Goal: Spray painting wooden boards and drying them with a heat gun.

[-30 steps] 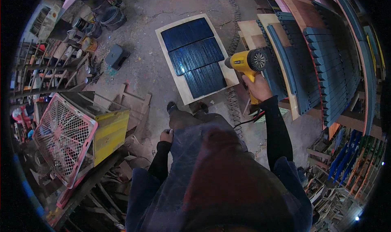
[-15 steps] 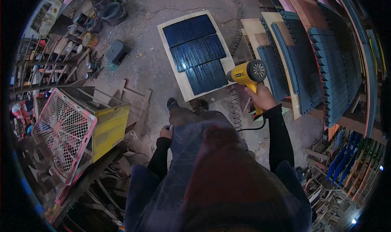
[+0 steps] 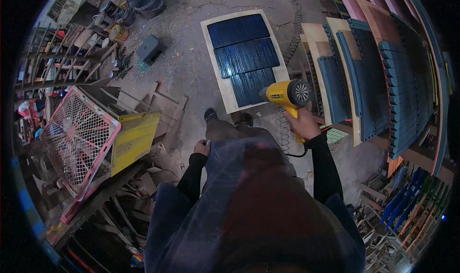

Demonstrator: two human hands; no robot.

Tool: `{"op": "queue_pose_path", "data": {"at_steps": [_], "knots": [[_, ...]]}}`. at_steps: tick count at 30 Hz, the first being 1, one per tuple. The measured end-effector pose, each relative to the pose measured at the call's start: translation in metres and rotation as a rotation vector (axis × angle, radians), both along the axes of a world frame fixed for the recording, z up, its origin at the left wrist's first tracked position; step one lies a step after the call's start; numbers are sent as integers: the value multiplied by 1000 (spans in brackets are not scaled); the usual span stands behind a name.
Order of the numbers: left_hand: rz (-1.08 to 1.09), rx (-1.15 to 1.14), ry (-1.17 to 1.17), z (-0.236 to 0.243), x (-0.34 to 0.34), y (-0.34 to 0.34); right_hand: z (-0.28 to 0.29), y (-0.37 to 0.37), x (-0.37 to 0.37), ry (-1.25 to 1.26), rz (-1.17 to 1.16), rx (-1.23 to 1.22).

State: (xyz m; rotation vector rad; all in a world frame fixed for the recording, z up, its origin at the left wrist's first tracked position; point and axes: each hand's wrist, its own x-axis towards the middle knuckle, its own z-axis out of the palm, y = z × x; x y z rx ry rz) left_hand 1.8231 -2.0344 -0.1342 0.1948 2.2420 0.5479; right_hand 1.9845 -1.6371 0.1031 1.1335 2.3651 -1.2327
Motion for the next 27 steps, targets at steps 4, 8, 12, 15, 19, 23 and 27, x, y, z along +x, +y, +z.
{"op": "queue_pose_path", "data": {"at_steps": [4, 8, 12, 15, 19, 23, 27], "knots": [[35, 9, 10, -2, 2, -2, -2, -8, -1, 3, 14, -28], [38, 29, 38, -8, 5, -5, -5, -19, -3, -11, 34, 4], [24, 25, 27, -17, 4, -9, -8, -26, -6, -17, -38, -129], [55, 50, -16, -23, 3, -11, -13, -34, -5, 41, 29, 89], [41, 44, 2, -27, 3, -12, -20, -35, 3, 32, -34, -23], [9, 44, 58, -24, 3, -11, -29, -42, 9, 29, -20, 62], [9, 35, 36, -15, 1, -8, -29, -44, 18, 87, -81, 12]]}}
